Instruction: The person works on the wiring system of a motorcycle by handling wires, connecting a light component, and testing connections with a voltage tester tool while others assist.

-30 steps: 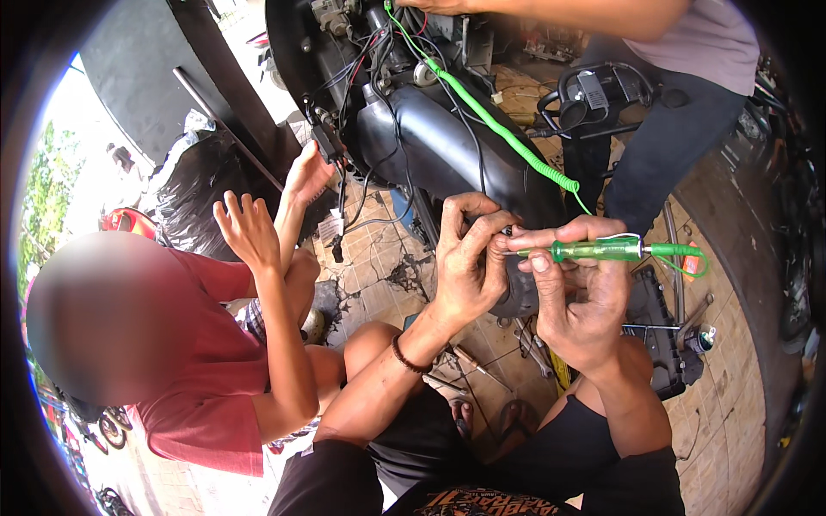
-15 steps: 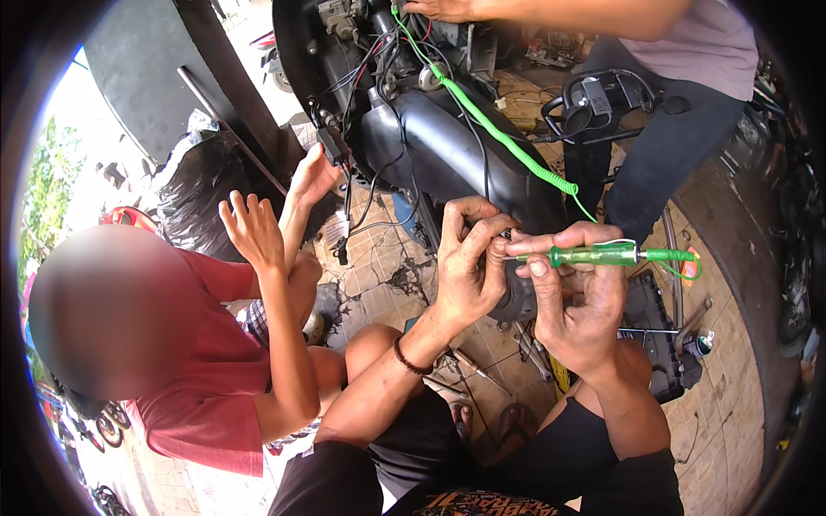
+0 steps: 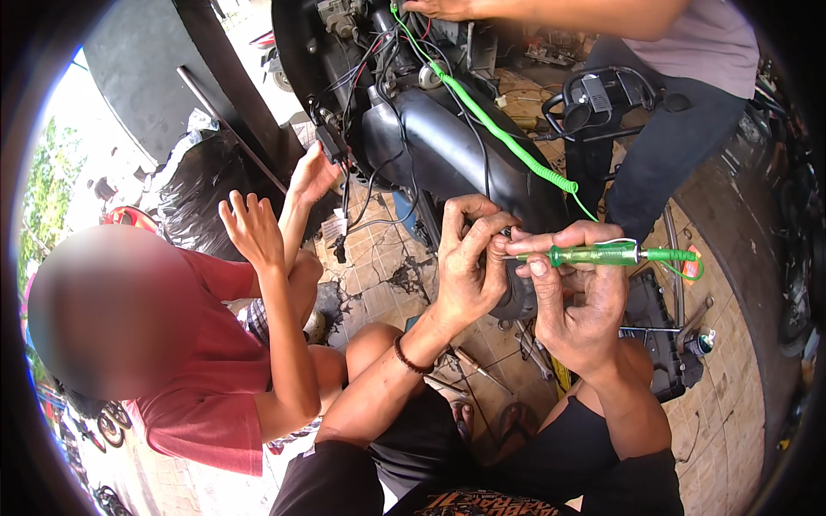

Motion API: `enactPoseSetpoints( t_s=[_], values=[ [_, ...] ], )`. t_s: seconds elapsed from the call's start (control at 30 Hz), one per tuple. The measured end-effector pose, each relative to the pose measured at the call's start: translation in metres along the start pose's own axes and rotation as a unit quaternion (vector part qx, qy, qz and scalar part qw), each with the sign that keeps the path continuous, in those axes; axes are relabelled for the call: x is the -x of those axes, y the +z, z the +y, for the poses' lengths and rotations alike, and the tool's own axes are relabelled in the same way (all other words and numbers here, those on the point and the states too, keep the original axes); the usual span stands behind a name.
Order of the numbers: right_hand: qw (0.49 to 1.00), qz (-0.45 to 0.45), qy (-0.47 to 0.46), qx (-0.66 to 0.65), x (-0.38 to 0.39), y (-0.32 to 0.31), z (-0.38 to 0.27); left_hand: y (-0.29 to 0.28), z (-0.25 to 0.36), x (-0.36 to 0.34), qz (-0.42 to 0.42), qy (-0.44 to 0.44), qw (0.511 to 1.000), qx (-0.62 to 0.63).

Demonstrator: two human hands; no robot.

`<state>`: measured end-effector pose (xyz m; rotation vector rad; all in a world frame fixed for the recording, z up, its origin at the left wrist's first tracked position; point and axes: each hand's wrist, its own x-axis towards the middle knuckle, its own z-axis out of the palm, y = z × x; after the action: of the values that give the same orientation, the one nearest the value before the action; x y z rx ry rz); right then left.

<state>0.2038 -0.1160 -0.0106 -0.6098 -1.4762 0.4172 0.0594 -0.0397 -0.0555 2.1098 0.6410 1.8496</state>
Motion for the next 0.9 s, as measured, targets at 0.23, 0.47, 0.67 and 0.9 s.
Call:
enactPoseSetpoints(
  t_s=[0.23, 0.47, 0.67, 0.9],
  values=[
    [0.999, -0.033, -0.009, 0.022, -0.0004, -0.0002, -0.0013, 0.0013, -0.0032, -0.0014, 0.003, 0.019, 1.000, -0.003],
    [1.000, -0.009, 0.000, -0.011, -0.0007, 0.0025, -0.0003, 0.0024, -0.0041, 0.0012, 0.008, 0.004, 1.000, 0.015],
    [1.000, -0.001, 0.008, -0.013, 0.0011, 0.0025, -0.0005, 0.0012, 0.0001, -0.0025, 0.004, 0.022, 1.000, -0.009],
    [0.997, -0.059, -0.023, 0.042, 0.0005, -0.0045, 0.0035, 0.0011, 0.0007, 0.0000, 0.001, 0.011, 1.000, -0.024]
  ],
)
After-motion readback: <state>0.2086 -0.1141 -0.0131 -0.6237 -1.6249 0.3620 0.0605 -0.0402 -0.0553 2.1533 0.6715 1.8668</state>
